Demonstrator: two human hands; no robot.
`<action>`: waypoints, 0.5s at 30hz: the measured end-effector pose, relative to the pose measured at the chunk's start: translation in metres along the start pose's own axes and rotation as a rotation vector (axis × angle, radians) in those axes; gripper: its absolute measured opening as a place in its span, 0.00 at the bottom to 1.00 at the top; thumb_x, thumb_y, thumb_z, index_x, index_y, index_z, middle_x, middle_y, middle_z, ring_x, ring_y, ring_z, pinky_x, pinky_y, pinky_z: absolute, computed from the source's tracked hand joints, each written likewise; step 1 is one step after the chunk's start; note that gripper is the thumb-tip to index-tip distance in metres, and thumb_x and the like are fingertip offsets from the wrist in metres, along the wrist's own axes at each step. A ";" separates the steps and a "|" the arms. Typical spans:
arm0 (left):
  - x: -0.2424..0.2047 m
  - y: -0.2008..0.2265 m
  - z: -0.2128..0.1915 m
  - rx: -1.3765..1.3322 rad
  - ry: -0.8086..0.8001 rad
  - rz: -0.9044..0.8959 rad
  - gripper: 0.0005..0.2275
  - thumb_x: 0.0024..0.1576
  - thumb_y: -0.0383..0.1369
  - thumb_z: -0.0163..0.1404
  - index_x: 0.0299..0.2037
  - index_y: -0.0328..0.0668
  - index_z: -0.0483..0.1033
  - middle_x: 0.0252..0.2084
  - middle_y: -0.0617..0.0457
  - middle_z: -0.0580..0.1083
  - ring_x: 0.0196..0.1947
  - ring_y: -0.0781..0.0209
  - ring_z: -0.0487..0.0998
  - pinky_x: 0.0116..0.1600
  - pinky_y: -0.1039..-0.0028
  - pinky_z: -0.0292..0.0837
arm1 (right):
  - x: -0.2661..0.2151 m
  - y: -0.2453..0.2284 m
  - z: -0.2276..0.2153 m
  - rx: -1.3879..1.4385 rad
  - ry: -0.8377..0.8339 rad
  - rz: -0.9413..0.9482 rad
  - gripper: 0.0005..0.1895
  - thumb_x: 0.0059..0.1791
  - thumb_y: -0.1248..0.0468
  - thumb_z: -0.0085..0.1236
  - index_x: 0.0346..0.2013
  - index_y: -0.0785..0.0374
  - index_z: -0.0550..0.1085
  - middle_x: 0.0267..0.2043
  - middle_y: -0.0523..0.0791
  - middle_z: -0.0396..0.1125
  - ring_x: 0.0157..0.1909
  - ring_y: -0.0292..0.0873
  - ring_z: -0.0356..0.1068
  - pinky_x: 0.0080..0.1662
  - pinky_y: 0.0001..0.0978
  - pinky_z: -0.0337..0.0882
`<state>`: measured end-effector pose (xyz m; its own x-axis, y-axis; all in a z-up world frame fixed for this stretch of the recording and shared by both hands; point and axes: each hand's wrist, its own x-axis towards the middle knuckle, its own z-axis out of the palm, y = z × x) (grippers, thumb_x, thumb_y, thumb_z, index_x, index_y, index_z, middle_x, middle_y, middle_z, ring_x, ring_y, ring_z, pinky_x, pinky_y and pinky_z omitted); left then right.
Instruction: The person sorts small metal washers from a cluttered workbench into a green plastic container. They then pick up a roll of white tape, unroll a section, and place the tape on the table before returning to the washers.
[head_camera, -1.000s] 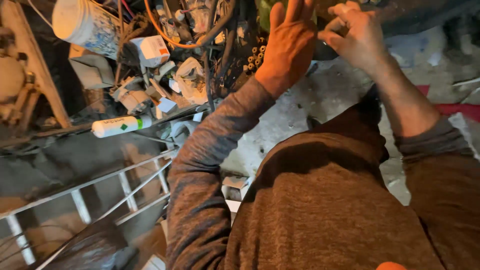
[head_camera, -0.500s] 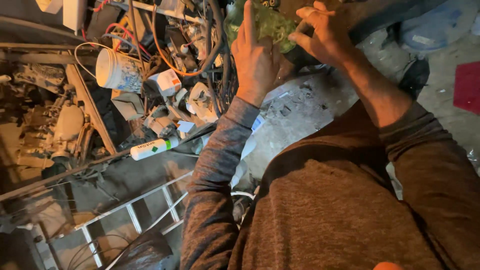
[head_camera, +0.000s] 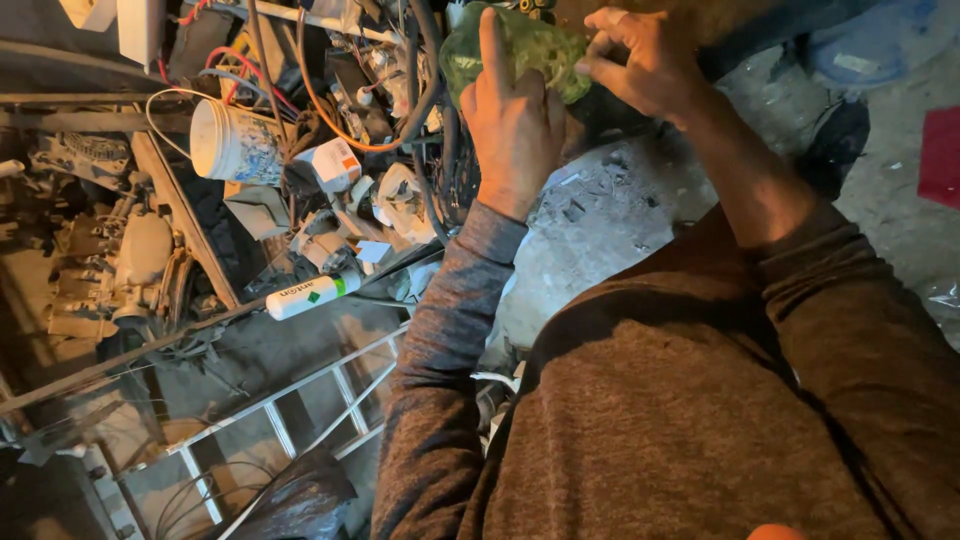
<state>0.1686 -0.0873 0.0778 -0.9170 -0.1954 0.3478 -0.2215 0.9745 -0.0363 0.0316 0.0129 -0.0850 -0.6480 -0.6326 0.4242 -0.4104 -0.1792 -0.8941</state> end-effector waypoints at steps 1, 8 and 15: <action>-0.001 0.000 -0.001 0.000 0.003 0.011 0.08 0.53 0.33 0.59 0.38 0.38 0.79 0.76 0.34 0.48 0.57 0.47 0.71 0.58 0.57 0.65 | -0.001 -0.005 -0.001 0.037 0.000 0.045 0.21 0.53 0.63 0.70 0.57 0.70 0.75 0.44 0.48 0.76 0.46 0.46 0.77 0.51 0.38 0.73; -0.002 0.004 -0.008 -0.029 0.010 0.040 0.10 0.52 0.32 0.59 0.40 0.36 0.79 0.75 0.32 0.48 0.60 0.41 0.69 0.69 0.54 0.61 | -0.007 0.005 0.002 -0.064 0.101 -0.114 0.17 0.52 0.67 0.71 0.52 0.71 0.76 0.45 0.48 0.76 0.54 0.49 0.76 0.59 0.42 0.72; -0.002 0.004 -0.007 -0.058 0.004 0.035 0.09 0.53 0.30 0.59 0.40 0.34 0.78 0.75 0.30 0.49 0.62 0.40 0.68 0.72 0.52 0.59 | -0.003 0.006 0.007 0.057 0.063 -0.051 0.19 0.53 0.66 0.69 0.54 0.74 0.74 0.48 0.49 0.76 0.54 0.48 0.76 0.59 0.40 0.73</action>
<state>0.1720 -0.0823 0.0837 -0.9223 -0.1607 0.3514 -0.1695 0.9855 0.0058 0.0356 0.0080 -0.0930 -0.6673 -0.5729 0.4759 -0.4078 -0.2536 -0.8771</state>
